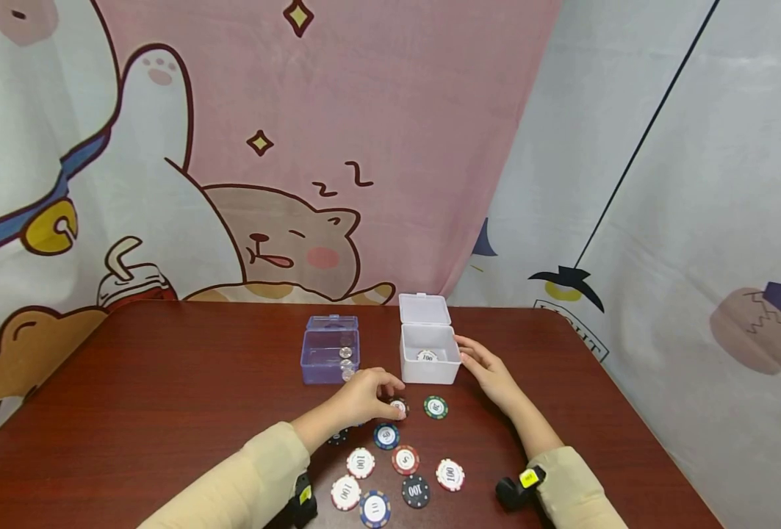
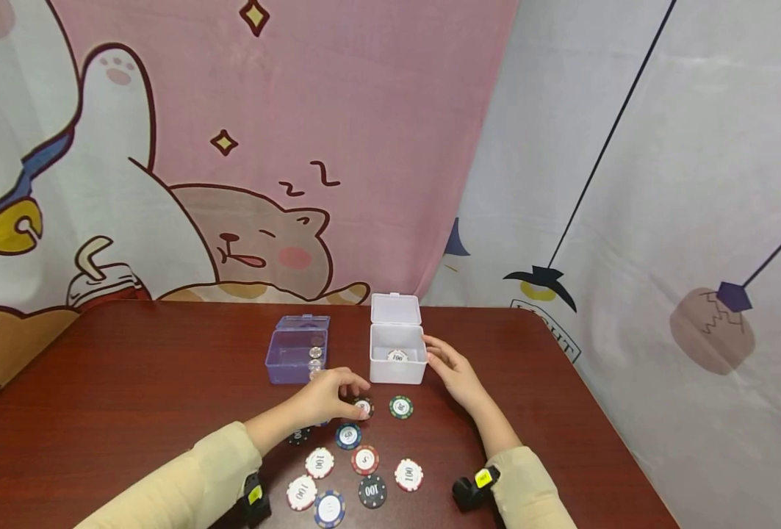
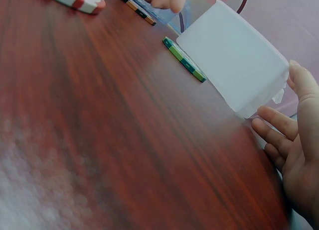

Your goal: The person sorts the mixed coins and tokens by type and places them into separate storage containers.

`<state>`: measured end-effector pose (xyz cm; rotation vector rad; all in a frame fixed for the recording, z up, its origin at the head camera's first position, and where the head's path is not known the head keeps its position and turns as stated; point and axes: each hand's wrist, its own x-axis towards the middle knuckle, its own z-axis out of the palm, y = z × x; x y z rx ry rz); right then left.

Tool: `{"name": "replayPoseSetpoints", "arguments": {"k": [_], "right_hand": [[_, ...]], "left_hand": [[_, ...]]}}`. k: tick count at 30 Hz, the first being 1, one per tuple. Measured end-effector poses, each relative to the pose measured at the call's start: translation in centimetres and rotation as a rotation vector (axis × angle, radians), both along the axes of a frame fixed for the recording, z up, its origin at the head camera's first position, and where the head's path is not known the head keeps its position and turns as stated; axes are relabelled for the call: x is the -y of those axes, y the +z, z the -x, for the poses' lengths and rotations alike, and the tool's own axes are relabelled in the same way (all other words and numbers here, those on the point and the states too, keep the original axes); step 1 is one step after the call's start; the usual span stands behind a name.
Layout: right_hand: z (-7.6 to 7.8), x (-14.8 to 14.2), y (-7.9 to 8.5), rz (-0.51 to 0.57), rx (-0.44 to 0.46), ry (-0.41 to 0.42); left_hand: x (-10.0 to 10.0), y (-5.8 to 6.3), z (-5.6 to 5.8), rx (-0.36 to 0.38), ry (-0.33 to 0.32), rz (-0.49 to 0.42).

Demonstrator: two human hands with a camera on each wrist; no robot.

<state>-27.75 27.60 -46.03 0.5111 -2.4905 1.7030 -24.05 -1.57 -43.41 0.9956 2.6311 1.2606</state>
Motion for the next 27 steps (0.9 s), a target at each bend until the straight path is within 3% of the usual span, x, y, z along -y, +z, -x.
{"name": "replayPoseSetpoints", "arguments": {"k": [11, 27], "right_hand": [[0.1, 0.0, -0.2, -0.006, 0.002, -0.004], [-0.1, 0.1, -0.1, 0.012, -0.022, 0.004]], "left_hand": [[0.0, -0.8, 0.2, -0.015, -0.018, 0.039], [-0.5, -1.3, 0.4, -0.098, 0.005, 0.07]]}}
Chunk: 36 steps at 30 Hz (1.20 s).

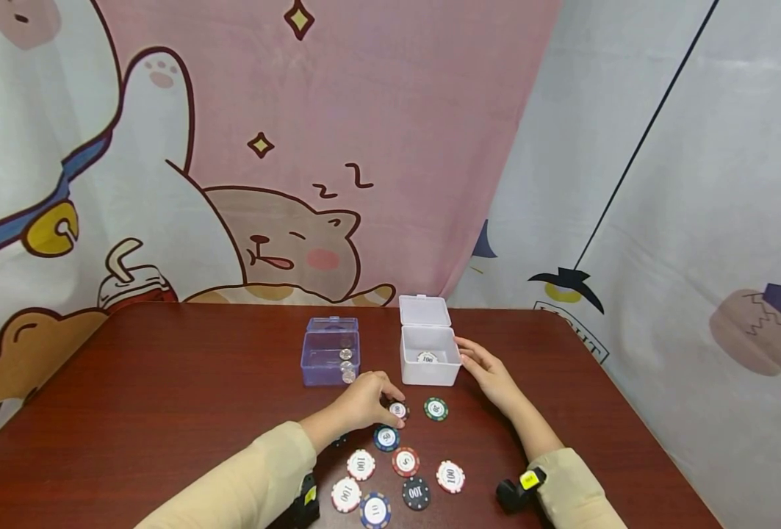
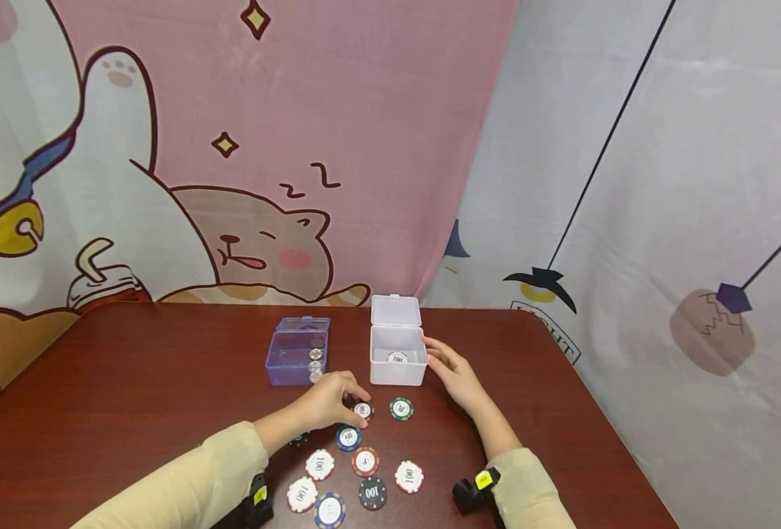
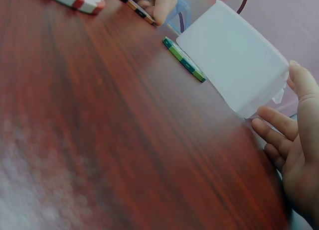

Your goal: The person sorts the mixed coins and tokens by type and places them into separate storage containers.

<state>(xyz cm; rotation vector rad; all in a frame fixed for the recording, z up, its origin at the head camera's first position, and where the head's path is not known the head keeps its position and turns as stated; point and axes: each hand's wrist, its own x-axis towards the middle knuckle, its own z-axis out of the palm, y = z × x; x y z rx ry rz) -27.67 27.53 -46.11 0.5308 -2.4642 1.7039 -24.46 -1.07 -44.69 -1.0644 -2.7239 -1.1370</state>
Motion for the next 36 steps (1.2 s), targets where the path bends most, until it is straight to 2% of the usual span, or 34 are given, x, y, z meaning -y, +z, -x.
{"name": "replayPoseSetpoints", "arguments": {"k": [5, 8, 12, 15, 20, 24, 31, 36], "right_hand": [[-0.1, 0.1, 0.3, 0.014, 0.005, 0.012], [-0.9, 0.5, 1.5, 0.007, 0.018, 0.017], [-0.9, 0.4, 1.2, 0.001, 0.016, 0.011], [-0.1, -0.1, -0.1, 0.008, 0.003, 0.005], [0.0, -0.1, -0.2, 0.005, -0.004, 0.002], [0.0, -0.1, -0.2, -0.001, 0.003, -0.006], [0.0, 0.0, 0.1, 0.006, 0.007, 0.001], [0.0, 0.1, 0.1, 0.009, 0.009, 0.003]], "left_hand": [[-0.1, 0.0, 0.0, -0.01, -0.003, 0.009], [-0.1, 0.0, -0.1, -0.008, -0.004, 0.008], [-0.1, 0.1, -0.1, -0.009, -0.007, 0.009], [-0.1, 0.1, -0.1, -0.016, -0.013, 0.01], [-0.1, 0.2, -0.3, -0.045, -0.034, -0.001], [0.0, 0.3, -0.3, -0.058, -0.041, -0.043], [0.1, 0.7, -0.3, -0.027, -0.008, -0.088], [0.0, 1.2, -0.3, -0.039, 0.002, -0.105]]}}
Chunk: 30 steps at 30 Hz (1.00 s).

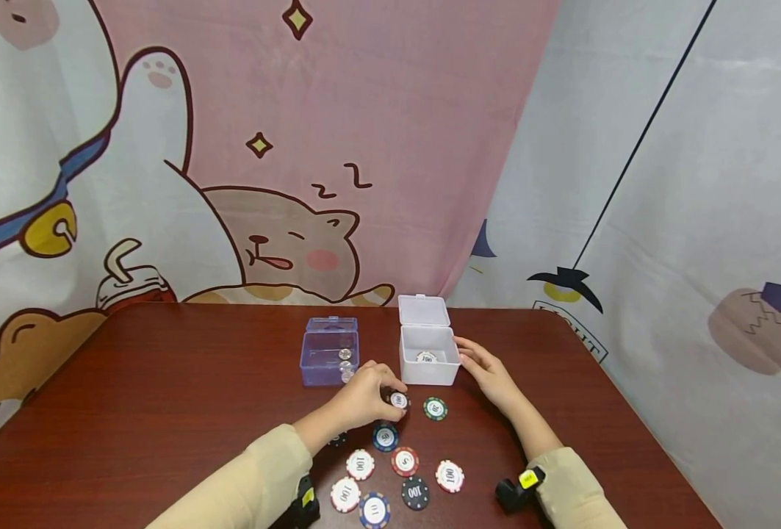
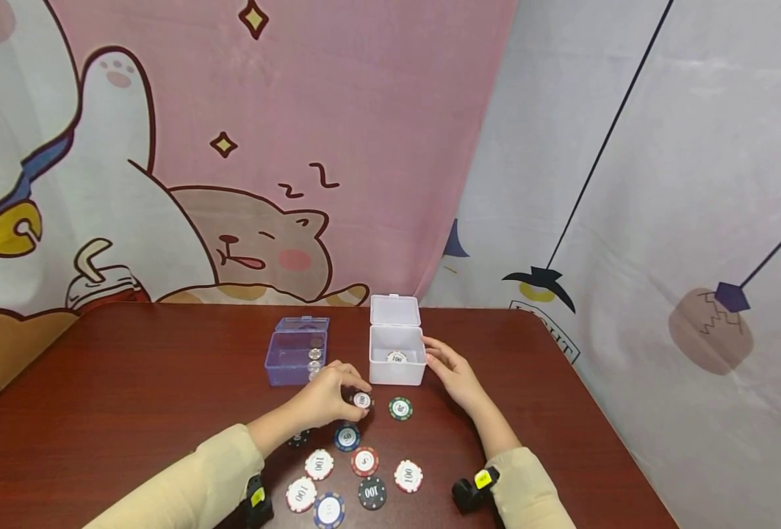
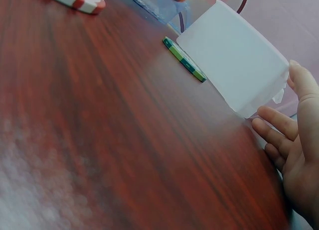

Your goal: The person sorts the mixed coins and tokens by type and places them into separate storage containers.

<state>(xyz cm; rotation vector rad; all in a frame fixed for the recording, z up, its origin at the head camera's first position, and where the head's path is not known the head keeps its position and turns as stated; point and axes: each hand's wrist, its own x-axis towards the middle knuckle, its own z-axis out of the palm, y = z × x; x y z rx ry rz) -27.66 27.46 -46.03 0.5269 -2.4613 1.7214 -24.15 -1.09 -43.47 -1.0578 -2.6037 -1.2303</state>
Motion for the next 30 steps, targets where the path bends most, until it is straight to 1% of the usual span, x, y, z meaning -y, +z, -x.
{"name": "replayPoseSetpoints", "arguments": {"k": [5, 11, 17, 24, 30], "right_hand": [[0.1, 0.0, 0.0, -0.009, 0.001, -0.009], [0.1, -0.1, -0.1, -0.001, 0.015, -0.015], [0.0, 0.0, -0.1, -0.003, 0.011, -0.016], [0.1, 0.0, -0.2, 0.0, -0.004, -0.012], [0.1, -0.1, -0.2, -0.012, 0.005, -0.015]], "left_hand": [[-0.3, 0.8, 0.1, -0.024, 0.01, -0.029], [-0.8, 1.9, 0.6, -0.031, 0.038, -0.086], [-1.5, 2.7, 1.5, -0.09, 0.086, -0.112], [-2.3, 3.1, 2.6, -0.128, 0.14, -0.119], [-3.0, 3.1, 3.6, -0.094, 0.186, -0.123]]}}
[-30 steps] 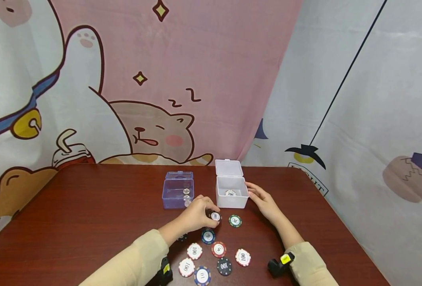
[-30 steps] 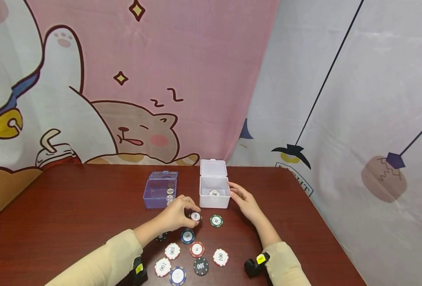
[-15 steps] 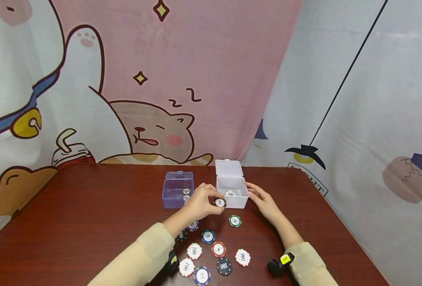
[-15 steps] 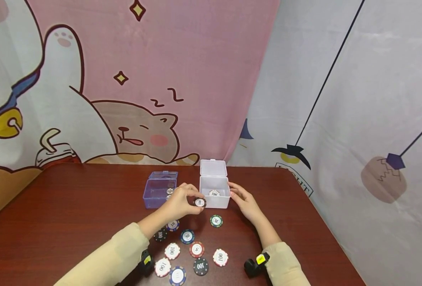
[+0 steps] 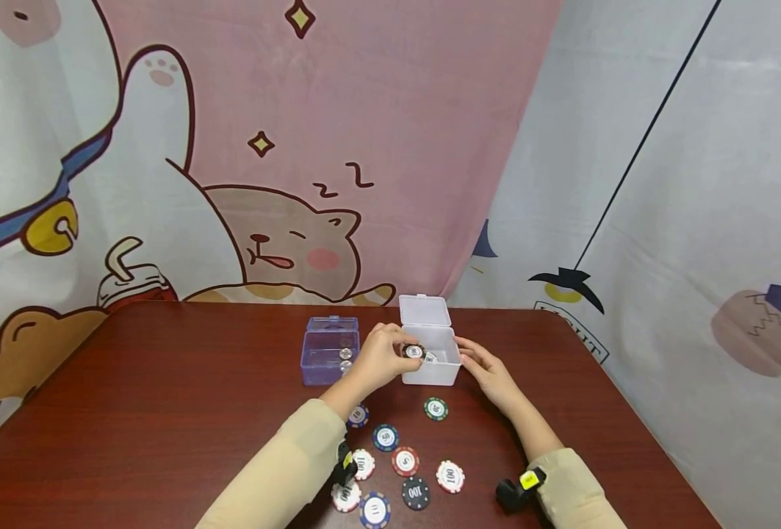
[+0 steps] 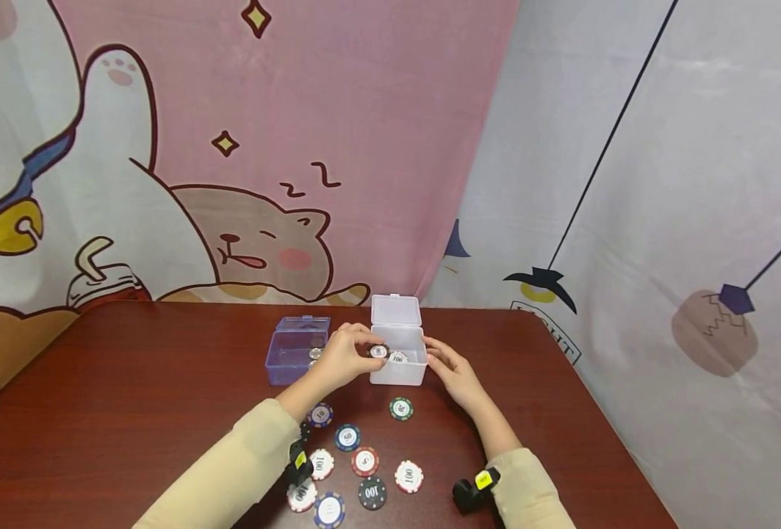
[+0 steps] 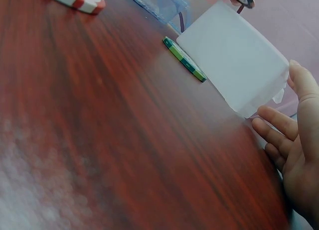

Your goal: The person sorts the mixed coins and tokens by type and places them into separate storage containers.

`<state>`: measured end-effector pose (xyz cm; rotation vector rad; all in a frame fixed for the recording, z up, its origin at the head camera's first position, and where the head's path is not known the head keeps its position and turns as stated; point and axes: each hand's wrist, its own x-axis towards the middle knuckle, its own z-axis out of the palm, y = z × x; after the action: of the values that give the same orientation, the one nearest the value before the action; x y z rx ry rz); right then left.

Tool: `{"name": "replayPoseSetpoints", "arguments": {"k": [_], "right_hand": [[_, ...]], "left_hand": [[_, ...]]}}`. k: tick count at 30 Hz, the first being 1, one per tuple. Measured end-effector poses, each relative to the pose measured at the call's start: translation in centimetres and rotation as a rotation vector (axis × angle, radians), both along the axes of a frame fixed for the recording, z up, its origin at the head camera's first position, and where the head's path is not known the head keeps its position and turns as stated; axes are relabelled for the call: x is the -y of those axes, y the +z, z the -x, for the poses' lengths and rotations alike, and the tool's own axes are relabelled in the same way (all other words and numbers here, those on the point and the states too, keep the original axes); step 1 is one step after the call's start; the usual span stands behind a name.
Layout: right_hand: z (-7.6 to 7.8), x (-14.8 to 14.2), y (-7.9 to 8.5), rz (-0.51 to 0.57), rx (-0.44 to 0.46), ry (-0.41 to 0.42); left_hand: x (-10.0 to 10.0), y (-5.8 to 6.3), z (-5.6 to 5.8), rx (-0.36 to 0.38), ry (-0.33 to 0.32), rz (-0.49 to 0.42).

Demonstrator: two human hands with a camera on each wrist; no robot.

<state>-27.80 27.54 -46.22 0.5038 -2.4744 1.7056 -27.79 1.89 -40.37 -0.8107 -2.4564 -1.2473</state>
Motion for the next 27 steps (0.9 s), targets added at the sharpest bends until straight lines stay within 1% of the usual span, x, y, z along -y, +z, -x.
{"name": "replayPoseSetpoints", "arguments": {"k": [5, 9, 12, 16, 17, 24, 27], "right_hand": [[0.1, 0.0, 0.0, -0.013, -0.012, 0.007], [-0.9, 0.6, 1.5, -0.022, -0.018, 0.02], [-1.1, 0.7, 1.7, -0.022, -0.014, 0.018], [0.0, 0.0, 0.2, -0.012, -0.018, 0.01], [0.0, 0.0, 0.0, -0.017, -0.024, 0.008], [0.0, 0.0, -0.1, -0.028, -0.046, 0.002], [0.0, 0.0, 0.0, -0.023, -0.043, 0.006]], "left_hand": [[-0.7, -0.1, 0.6, 0.006, 0.03, -0.002], [-1.2, -0.4, 1.1, 0.006, 0.051, 0.002], [-1.4, -0.6, 1.4, 0.0, 0.069, 0.011], [-1.7, -0.8, 1.7, 0.009, 0.101, 0.006], [-1.8, -0.8, 1.7, 0.012, 0.11, 0.005], [-2.4, -1.3, 2.2, 0.017, 0.164, 0.02], [-2.7, -1.5, 2.3, 0.033, 0.183, 0.02]]}}
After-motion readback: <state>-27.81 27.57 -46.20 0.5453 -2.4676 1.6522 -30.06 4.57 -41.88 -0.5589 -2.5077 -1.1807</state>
